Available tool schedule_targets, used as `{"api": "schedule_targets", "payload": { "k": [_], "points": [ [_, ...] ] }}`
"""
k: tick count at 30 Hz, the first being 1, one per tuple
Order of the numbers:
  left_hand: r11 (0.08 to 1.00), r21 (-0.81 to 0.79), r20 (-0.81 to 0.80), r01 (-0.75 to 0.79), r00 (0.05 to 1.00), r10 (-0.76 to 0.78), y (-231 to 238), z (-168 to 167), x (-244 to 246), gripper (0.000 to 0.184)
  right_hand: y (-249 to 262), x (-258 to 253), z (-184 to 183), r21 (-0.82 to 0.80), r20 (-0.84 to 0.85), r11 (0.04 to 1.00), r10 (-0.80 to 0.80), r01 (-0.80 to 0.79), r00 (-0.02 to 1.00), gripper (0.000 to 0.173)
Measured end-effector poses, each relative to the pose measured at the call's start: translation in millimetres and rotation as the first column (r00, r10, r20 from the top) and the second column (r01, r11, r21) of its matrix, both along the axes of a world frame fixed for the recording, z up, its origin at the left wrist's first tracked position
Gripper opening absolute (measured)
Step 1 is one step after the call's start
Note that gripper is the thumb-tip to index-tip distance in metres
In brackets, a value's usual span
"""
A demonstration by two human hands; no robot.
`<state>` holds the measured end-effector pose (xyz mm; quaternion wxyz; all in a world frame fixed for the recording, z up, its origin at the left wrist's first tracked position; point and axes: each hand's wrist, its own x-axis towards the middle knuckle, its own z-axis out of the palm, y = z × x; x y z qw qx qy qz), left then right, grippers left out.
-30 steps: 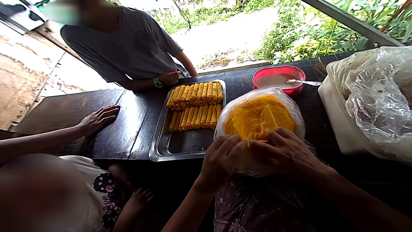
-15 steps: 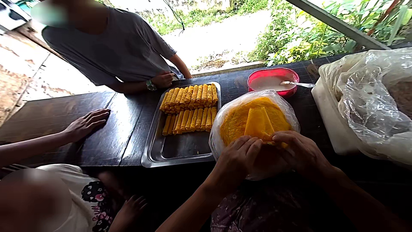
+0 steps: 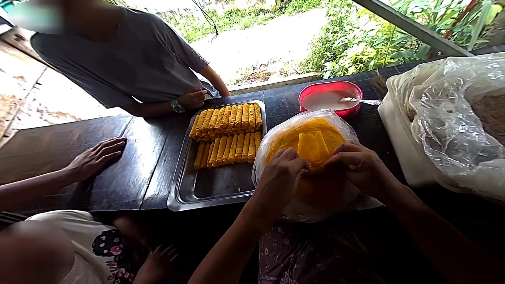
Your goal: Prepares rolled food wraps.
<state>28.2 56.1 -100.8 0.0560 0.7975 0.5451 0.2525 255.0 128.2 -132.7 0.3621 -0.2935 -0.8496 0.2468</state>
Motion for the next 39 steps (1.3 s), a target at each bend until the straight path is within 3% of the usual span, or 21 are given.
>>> {"api": "schedule_targets", "payload": {
  "k": [4,7,10,14,19,24,28,32,39],
  "points": [
    [0.988,0.155,-0.028,0.003,1.0,0.002,-2,-6,8,0.014,-9,-5,-4,0.215,0.003,0.976,-0.033,0.031,0.999,0.016],
    [0.967,0.255,-0.151,0.017,0.988,0.023,-15,-10,18,0.024,-30,-7,-11,0.417,0.052,0.907,-0.089,0.059,0.995,0.022],
    [0.96,0.278,-0.258,0.009,0.964,0.066,-20,-9,21,0.023,-37,-11,-17,0.496,0.082,0.861,-0.171,0.108,0.982,0.024],
    [0.969,0.244,-0.208,0.046,0.978,0.006,-6,-2,16,0.016,-23,-19,-11,0.402,0.049,0.908,-0.153,0.121,0.987,0.022],
    [0.992,0.062,-0.074,0.113,0.991,-0.108,20,12,-4,0.01,3,-19,9,0.153,0.083,0.988,-0.027,0.014,0.996,0.018],
    [0.991,-0.089,0.011,0.104,0.995,-0.103,36,18,-11,0.007,19,-18,14,-0.029,0.064,1.0,-0.007,0.009,0.998,0.015],
    [0.995,0.05,-0.079,0.086,0.994,-0.082,28,14,3,0.012,2,-25,9,0.178,0.078,0.98,-0.104,0.088,0.992,0.014],
    [0.982,0.182,-0.208,0.048,0.978,-0.009,11,7,15,0.016,-26,-32,-2,0.403,0.116,0.892,-0.271,0.204,0.956,0.022],
    [0.988,0.096,-0.24,0.123,0.966,-0.097,25,16,8,0.009,-15,-37,2,0.371,0.187,0.914,-0.245,0.162,0.951,0.018]
  ]
}}
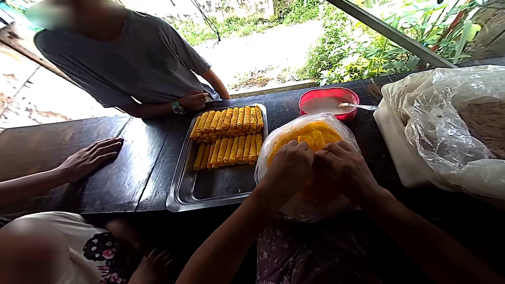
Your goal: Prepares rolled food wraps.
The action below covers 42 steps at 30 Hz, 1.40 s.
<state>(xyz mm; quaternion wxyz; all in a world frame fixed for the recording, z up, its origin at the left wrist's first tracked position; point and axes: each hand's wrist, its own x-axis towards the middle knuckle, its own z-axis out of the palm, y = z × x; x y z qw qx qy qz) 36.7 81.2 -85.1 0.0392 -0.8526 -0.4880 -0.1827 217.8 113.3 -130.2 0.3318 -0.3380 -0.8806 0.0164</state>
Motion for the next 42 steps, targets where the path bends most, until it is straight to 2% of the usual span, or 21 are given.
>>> {"api": "schedule_targets", "payload": {
  "k": [4,12,15,19,22,32,37,38,40,42],
  "points": [
    [0.999,-0.048,-0.009,0.025,1.0,-0.026,3,0,-1,0.009,5,1,0,0.011,0.05,0.998,0.058,-0.059,0.997,0.017],
    [0.998,0.057,-0.044,0.032,0.999,-0.03,-7,-2,2,0.011,4,18,0,-0.014,-0.024,0.994,0.104,-0.104,0.994,0.018],
    [1.0,0.023,-0.026,0.016,1.0,-0.016,-21,2,6,0.012,-9,22,3,0.006,-0.048,0.996,0.084,-0.084,0.995,0.02],
    [0.996,-0.089,0.096,0.021,0.995,-0.012,-18,6,-3,0.007,-5,26,4,-0.125,-0.143,0.985,0.097,-0.115,0.985,0.019],
    [0.993,-0.121,0.172,0.018,0.985,0.003,-8,8,-11,0.011,8,26,3,-0.22,-0.185,0.965,0.105,-0.145,0.977,0.017],
    [0.993,-0.107,0.106,-0.045,0.993,0.056,0,-5,-13,0.013,19,24,-3,-0.3,-0.16,0.944,0.09,-0.135,0.983,0.019],
    [1.0,0.002,0.064,0.005,0.998,-0.005,-4,-2,-3,0.011,28,27,15,-0.381,-0.156,0.906,0.136,-0.187,0.978,0.013],
    [0.999,0.03,0.066,0.018,0.998,-0.02,-7,-4,0,0.016,36,29,20,-0.384,-0.178,0.903,0.131,-0.192,0.975,0.014],
    [0.998,0.059,0.054,0.019,0.998,-0.022,-14,-8,6,0.023,56,35,28,-0.347,-0.201,0.933,0.023,-0.093,0.979,0.02],
    [0.997,0.076,0.024,0.003,1.0,-0.005,-20,-10,7,0.026,85,37,28,-0.261,-0.137,0.957,-0.167,0.127,0.976,0.028]
  ]
}}
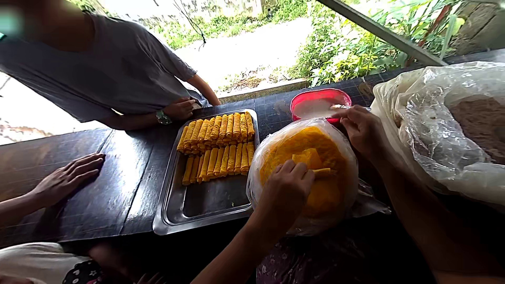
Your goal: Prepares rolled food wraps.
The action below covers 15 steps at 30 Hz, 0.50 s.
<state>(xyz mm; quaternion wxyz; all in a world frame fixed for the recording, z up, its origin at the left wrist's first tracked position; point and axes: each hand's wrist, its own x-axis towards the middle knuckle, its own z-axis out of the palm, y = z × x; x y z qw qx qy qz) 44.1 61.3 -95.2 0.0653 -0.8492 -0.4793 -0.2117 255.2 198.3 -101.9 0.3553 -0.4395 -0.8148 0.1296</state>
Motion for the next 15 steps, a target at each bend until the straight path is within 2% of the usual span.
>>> {"api": "schedule_targets", "payload": {
  "k": [2,3,7,10,12,15],
  "points": [
    [1.0,0.012,-0.025,-0.02,0.999,0.021,-3,-1,0,0.022,34,-2,-10,0.012,0.151,0.987,-0.159,0.159,0.976,0.037],
    [0.999,0.02,-0.03,-0.026,0.999,0.027,-4,-2,1,0.02,48,-4,-16,0.0,0.234,0.982,-0.184,0.19,0.954,0.038],
    [0.998,0.043,-0.035,-0.04,0.999,0.041,-7,-6,1,0.02,82,-20,-27,-0.168,0.505,0.95,-0.146,0.263,0.851,0.041],
    [0.998,0.051,-0.034,-0.043,0.998,0.045,-9,-8,0,0.02,96,-29,-33,-0.243,0.623,0.92,-0.095,0.308,0.777,0.033],
    [0.998,0.053,-0.034,-0.043,0.998,0.045,-11,-9,-1,0.021,100,-26,-33,-0.258,0.558,0.926,-0.09,0.275,0.825,0.027],
    [0.997,0.061,-0.03,-0.05,0.998,0.052,-15,-10,-2,0.024,87,-18,-19,-0.273,0.301,0.945,-0.094,0.18,0.949,0.028]
  ]
}}
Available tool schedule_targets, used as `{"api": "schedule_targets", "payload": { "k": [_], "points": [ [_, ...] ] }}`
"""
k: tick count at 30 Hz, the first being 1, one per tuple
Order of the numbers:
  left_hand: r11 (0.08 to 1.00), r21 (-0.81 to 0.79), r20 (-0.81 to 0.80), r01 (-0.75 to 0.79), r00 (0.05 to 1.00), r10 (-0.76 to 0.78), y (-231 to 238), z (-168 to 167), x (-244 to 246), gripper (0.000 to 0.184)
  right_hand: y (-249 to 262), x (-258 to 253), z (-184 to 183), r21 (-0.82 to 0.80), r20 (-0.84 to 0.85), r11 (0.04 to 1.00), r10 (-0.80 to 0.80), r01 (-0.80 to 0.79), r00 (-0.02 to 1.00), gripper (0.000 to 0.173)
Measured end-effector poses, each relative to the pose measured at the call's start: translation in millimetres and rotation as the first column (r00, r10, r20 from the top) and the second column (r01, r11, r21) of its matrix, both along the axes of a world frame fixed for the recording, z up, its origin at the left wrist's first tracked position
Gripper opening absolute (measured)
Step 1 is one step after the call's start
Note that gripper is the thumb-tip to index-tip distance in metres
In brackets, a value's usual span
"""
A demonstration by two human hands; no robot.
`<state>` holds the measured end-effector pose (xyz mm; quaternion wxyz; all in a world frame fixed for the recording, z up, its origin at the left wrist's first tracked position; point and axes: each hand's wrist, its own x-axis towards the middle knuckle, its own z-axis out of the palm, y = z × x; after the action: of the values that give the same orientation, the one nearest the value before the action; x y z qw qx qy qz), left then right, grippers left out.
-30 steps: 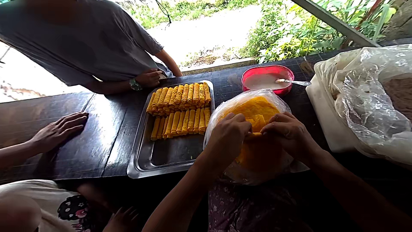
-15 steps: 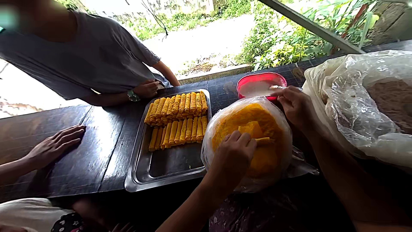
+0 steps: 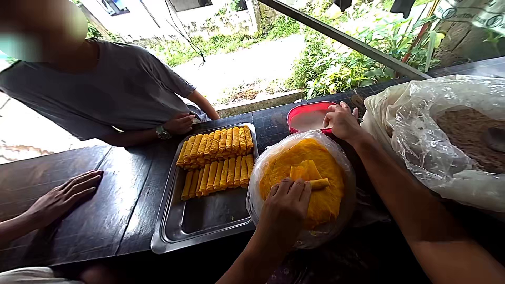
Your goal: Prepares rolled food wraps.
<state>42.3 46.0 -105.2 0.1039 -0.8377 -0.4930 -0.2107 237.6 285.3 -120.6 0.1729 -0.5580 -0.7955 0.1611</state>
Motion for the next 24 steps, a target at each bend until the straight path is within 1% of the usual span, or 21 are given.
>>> {"api": "schedule_targets", "payload": {
  "k": [2,3,4,6,7,9,10,12,14,15,20,22,24],
  "points": [
    [1.0,0.003,-0.004,-0.007,1.0,0.007,-2,0,0,0.025,-25,7,14,0.091,-0.194,0.994,0.082,-0.065,0.978,0.034],
    [1.0,0.002,-0.009,-0.011,1.0,0.011,-4,-1,0,0.025,-42,10,20,0.166,-0.252,0.979,0.155,-0.116,0.955,0.035],
    [1.0,0.005,-0.015,-0.016,1.0,0.016,-5,-1,1,0.026,-61,13,28,0.209,-0.278,0.962,0.231,-0.176,0.932,0.035],
    [1.0,0.017,-0.026,-0.017,1.0,0.018,-6,-3,0,0.026,-96,15,34,0.28,-0.303,0.919,0.358,-0.276,0.883,0.043],
    [1.0,0.026,-0.028,-0.013,1.0,0.013,-6,-4,0,0.026,-110,15,31,0.324,-0.28,0.889,0.416,-0.323,0.865,0.048],
    [1.0,0.024,-0.028,0.004,1.0,-0.003,-4,-5,0,0.027,-130,17,20,0.415,-0.156,0.817,0.497,-0.4,0.854,0.06],
    [1.0,0.023,-0.025,0.013,1.0,-0.012,-2,-5,-1,0.027,-136,17,14,0.459,-0.076,0.779,0.514,-0.428,0.854,0.065],
    [0.999,0.016,-0.025,0.027,0.999,-0.027,0,-6,-2,0.026,-141,16,6,0.488,0.107,0.726,0.501,-0.484,0.859,0.07],
    [0.999,0.009,-0.026,0.034,0.999,-0.034,1,-6,-2,0.025,-138,15,3,0.478,0.25,0.703,0.467,-0.528,0.848,0.068],
    [0.999,0.004,-0.026,0.034,0.999,-0.033,1,-6,-2,0.025,-136,15,1,0.482,0.283,0.693,0.456,-0.536,0.844,0.065],
    [1.0,0.009,-0.041,0.017,0.999,-0.017,1,-8,-1,0.026,-127,17,5,0.54,0.3,0.684,0.388,-0.491,0.871,0.061],
    [1.0,0.014,-0.045,0.012,0.999,-0.012,1,-8,-1,0.026,-128,18,6,0.54,0.287,0.674,0.416,-0.504,0.863,0.065],
    [1.0,0.017,-0.045,0.011,0.999,-0.01,1,-8,0,0.026,-129,19,3,0.538,0.283,0.635,0.483,-0.554,0.829,0.069]
  ]
}}
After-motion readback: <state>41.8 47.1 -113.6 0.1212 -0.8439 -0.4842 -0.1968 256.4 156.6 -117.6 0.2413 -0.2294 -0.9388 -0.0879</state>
